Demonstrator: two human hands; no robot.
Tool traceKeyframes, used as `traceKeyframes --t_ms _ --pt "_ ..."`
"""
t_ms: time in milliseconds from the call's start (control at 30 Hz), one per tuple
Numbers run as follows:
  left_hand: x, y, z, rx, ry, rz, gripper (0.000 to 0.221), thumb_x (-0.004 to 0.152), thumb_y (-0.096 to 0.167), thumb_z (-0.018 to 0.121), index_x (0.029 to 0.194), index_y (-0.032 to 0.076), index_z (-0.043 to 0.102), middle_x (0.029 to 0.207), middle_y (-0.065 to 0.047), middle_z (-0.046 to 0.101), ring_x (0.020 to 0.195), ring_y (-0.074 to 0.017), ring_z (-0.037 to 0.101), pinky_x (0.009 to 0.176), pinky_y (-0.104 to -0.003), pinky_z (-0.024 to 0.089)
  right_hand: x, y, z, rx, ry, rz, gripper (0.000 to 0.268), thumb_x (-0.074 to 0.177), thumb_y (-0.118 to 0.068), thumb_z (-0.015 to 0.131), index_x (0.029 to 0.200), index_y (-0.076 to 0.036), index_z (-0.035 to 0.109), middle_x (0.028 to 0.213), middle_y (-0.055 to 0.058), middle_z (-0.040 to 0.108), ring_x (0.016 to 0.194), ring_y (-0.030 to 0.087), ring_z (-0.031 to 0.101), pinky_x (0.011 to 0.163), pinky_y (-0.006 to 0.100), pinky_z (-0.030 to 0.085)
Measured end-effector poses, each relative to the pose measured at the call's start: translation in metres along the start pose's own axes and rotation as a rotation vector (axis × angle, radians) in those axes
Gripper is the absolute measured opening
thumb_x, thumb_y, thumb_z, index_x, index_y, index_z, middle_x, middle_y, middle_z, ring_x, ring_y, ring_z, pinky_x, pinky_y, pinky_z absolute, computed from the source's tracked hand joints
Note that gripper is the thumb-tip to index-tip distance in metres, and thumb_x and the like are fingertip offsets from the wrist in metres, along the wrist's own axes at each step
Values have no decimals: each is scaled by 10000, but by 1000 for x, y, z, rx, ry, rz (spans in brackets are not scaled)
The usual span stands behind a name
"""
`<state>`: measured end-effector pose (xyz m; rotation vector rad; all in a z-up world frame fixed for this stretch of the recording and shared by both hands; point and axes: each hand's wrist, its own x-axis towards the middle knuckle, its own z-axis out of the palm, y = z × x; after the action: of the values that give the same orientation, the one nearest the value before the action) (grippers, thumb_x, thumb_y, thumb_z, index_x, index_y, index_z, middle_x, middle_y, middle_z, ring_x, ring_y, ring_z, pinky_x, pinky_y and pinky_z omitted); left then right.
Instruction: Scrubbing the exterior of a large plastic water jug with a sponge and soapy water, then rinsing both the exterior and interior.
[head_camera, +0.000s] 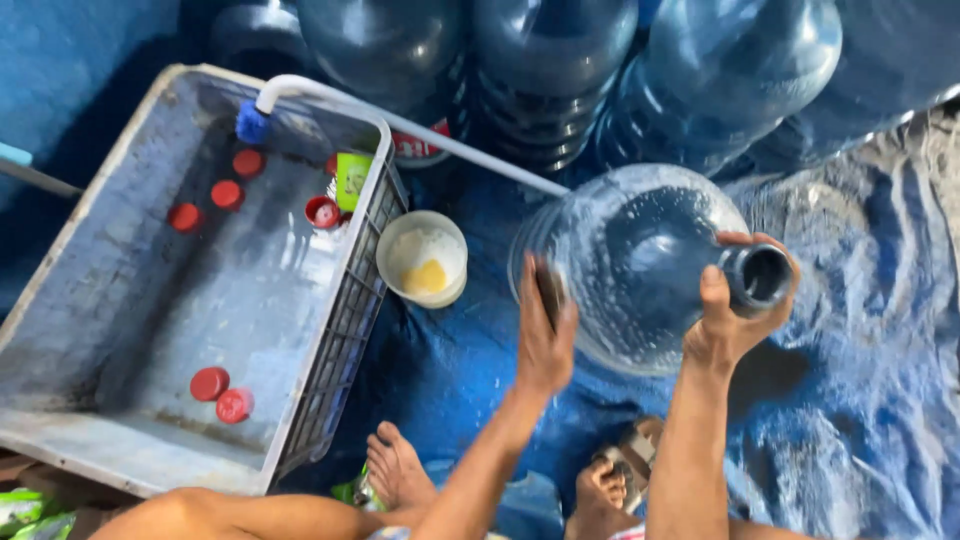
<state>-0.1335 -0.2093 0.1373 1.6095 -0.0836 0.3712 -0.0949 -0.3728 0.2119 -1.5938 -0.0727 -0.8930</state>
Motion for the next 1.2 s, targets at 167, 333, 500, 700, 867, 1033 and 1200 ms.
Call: traceKeyframes --t_ms 167,333,500,700,867,1033,1200 --pt "-46 -21 12 11 -50 -91 697 1038 212 458 1590 -35 111 1644 -303 208 1507 -469 262 1222 -551 226 5 14 -17 -81 109 -51 330 899 -142 723 1153 -92 520 954 66 635 885 205 641 941 374 553" --pt "46 -1 -6 -43 -55 -102 697 936 209 508 1580 35 305 1581 -228 425 1420 -399 476 1164 -436 379 -2 27 -65 279 -51 110 353 726 -190 734 1048 -134 601 920 42 670 910 185 694 1022 355 622" --pt "9 18 -3 -17 -122 -166 746 987 407 418 1602 32 223 1685 -227 222 1546 -409 264 1243 -517 236 10 51 -73 392 9 186 358 759 -190 628 1104 -137 552 945 47 609 903 208 648 984 386 575" --pt "-1 5 5 77 -67 -70 742 1003 329 460 1609 31 154 1628 -292 293 1462 -475 385 1182 -602 347 19 47 -85 391 -179 202 353 718 -205 670 1052 -165 564 901 15 639 907 173 674 1018 341 600" --pt "68 -25 -3 90 -97 -14 564 1021 186 493 1537 3 357 1645 -220 331 1487 -390 390 1205 -450 346 9 39 -65 318 -165 164 412 709 -243 621 1101 -142 546 922 30 632 939 216 690 1120 387 557" --pt "-10 32 -7 134 -195 -143 702 978 290 363 1593 2 186 1623 -264 277 1480 -419 346 1196 -554 327 12 19 -34 -67 123 9 390 919 -105 638 1262 -62 458 979 126 637 878 281 679 958 409 576" --pt "32 29 -19 -4 -98 -207 676 969 374 452 1541 23 370 1545 -210 445 1422 -370 451 1178 -464 328 6 16 -40 247 -41 115 320 742 -193 779 1032 -171 646 910 -1 676 887 178 722 919 365 636"
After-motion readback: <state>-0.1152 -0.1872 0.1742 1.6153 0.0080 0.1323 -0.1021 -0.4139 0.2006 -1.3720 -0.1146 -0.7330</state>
